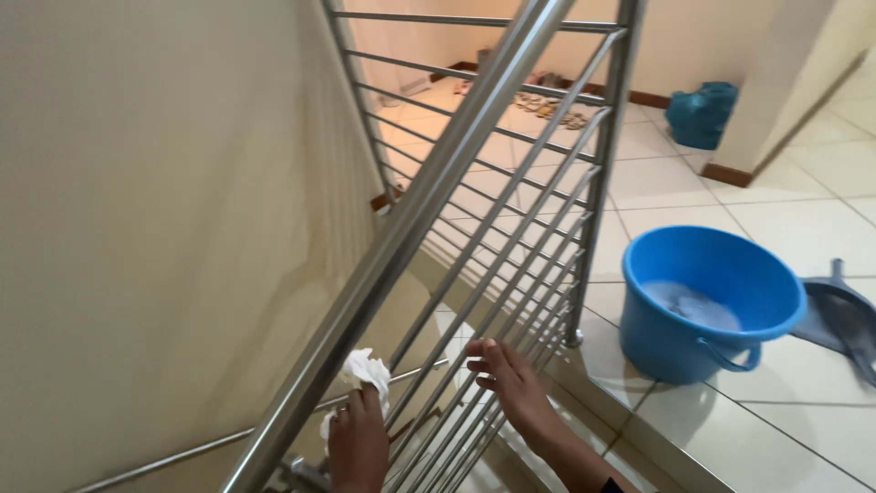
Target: Cleaning a metal staircase railing using a cloth and soapy water.
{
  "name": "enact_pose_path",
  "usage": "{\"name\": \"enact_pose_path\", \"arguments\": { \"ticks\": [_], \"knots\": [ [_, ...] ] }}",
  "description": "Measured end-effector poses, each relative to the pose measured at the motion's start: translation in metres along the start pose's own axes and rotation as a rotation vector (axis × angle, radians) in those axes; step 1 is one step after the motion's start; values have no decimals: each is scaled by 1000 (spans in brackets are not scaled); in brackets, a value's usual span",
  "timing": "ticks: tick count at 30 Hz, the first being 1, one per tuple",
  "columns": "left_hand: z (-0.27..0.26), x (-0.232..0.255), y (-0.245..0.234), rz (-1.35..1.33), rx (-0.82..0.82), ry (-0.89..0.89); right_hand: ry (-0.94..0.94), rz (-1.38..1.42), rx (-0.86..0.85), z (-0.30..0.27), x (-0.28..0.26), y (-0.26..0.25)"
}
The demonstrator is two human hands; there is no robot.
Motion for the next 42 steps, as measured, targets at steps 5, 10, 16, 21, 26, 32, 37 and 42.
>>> {"name": "enact_pose_path", "arguments": {
  "ticks": [5, 10, 16, 21, 26, 32, 37, 42],
  "knots": [
    [-15, 9, -36, -177, -39, 0, -18, -6, -43, -4, 0, 27],
    [8, 54, -139, -448, 129, -21, -78, 46, 0, 0, -30, 35],
    [54, 59, -289, -585, 866, 181, -215, 74, 12, -7, -84, 28],
    [114, 65, -267, -411, 917, 109, -187, 57, 6, -9, -93, 22],
    [116, 70, -217, -419, 778, 111, -156, 36, 9, -2, -86, 22],
    [59, 29, -191, -219, 761, 107, -108, 55, 13, 7, -74, 19],
    [80, 36, -181, -151, 772, 225, -133, 95, 4, 22, -89, 14],
    [157, 111, -227, -205, 773, 330, -139, 46, 81, 40, -131, -5]
  ]
}}
Point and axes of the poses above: each hand's wrist, its own z-axis towards the middle knuckle, its own y-axis out of the palm, x = y × z, the point moved 7 cm from there along z, towards the middle knuckle, and after that the axes turned 15 degrees about x, right-handed, at the moved point
